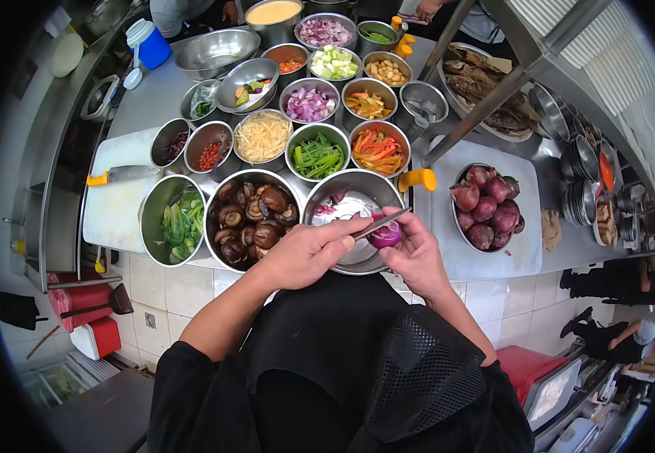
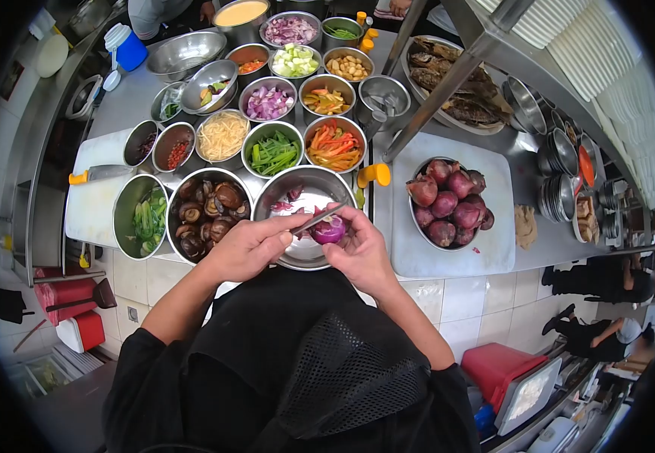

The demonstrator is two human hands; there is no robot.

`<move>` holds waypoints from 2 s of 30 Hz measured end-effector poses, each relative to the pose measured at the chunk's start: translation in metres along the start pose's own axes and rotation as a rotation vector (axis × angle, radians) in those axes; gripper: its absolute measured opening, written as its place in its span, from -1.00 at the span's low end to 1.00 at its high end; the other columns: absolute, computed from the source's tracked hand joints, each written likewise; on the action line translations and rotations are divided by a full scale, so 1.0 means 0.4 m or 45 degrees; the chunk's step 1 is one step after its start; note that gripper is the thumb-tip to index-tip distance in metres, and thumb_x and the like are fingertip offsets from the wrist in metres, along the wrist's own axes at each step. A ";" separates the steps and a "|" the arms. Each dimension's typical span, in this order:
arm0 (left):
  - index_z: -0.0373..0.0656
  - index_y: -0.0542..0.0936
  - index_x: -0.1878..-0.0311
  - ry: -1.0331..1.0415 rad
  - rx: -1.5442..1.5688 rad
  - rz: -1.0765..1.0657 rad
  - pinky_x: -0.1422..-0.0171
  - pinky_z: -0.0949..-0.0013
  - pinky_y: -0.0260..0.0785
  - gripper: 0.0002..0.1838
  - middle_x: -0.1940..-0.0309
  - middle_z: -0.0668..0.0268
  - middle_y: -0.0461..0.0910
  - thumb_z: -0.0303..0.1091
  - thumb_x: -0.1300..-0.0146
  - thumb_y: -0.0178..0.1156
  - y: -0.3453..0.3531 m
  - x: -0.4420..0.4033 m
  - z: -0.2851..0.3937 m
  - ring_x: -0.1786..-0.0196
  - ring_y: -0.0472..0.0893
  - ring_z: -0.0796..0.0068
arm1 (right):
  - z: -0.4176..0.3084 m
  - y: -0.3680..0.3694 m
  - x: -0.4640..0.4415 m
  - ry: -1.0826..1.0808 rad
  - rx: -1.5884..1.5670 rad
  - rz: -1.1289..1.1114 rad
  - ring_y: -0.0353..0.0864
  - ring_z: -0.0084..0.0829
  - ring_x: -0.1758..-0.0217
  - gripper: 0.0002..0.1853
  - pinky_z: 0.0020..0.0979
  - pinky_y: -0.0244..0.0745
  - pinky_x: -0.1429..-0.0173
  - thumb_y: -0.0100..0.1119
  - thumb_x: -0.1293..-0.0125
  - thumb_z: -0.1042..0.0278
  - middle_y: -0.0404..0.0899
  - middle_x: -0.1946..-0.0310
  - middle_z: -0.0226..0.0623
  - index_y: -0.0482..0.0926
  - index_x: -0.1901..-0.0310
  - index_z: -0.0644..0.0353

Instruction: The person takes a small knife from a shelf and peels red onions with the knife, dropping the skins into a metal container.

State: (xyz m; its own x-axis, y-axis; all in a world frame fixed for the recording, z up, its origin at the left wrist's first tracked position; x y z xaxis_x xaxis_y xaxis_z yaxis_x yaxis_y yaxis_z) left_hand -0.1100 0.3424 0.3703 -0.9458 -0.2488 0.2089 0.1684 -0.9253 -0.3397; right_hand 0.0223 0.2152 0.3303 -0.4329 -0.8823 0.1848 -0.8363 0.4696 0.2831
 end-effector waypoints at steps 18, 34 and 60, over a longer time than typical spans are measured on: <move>0.11 0.47 -0.36 0.085 -0.141 0.030 0.10 0.20 0.52 -0.56 0.34 0.11 0.67 -0.21 -0.45 0.03 0.018 0.005 0.038 0.31 0.69 0.07 | -0.014 0.000 0.005 -0.046 0.258 0.013 0.46 -0.46 -0.27 -0.33 -0.39 0.35 -0.39 0.18 -0.11 0.74 0.44 -0.21 -0.25 0.32 -0.32 0.31; 0.12 0.42 -0.40 0.092 -0.123 0.032 -0.03 0.17 0.53 -0.54 0.14 0.04 0.69 -0.22 -0.46 0.02 0.033 0.021 0.050 0.13 0.70 0.00 | -0.020 0.003 0.023 -0.056 0.129 -0.015 0.50 -0.48 -0.22 -0.34 -0.41 0.38 -0.35 0.16 -0.12 0.73 0.43 -0.18 -0.29 0.30 -0.32 0.30; 0.07 0.31 -0.49 -0.010 0.084 0.066 0.24 0.38 0.44 -0.46 0.57 0.30 0.51 -0.20 -0.46 0.03 0.034 0.011 -0.016 0.49 0.54 0.52 | 0.008 -0.003 0.022 -0.096 -0.095 -0.016 0.47 -0.45 -0.25 -0.36 -0.40 0.41 -0.31 0.14 -0.16 0.74 0.41 -0.18 -0.22 0.24 -0.31 0.26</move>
State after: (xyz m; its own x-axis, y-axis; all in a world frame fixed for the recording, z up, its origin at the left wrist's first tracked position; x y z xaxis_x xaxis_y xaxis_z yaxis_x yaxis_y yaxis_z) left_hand -0.1136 0.3306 0.3608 -0.9332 -0.2989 0.1996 0.2353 -0.9279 -0.2892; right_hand 0.0183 0.2067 0.3288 -0.4490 -0.8867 0.1101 -0.8156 0.4570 0.3549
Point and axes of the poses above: each hand's wrist, its own x-axis away from the middle knuckle, its own y-axis out of the palm, z = x × y, the point moved 6 cm from there along -x, towards the middle knuckle
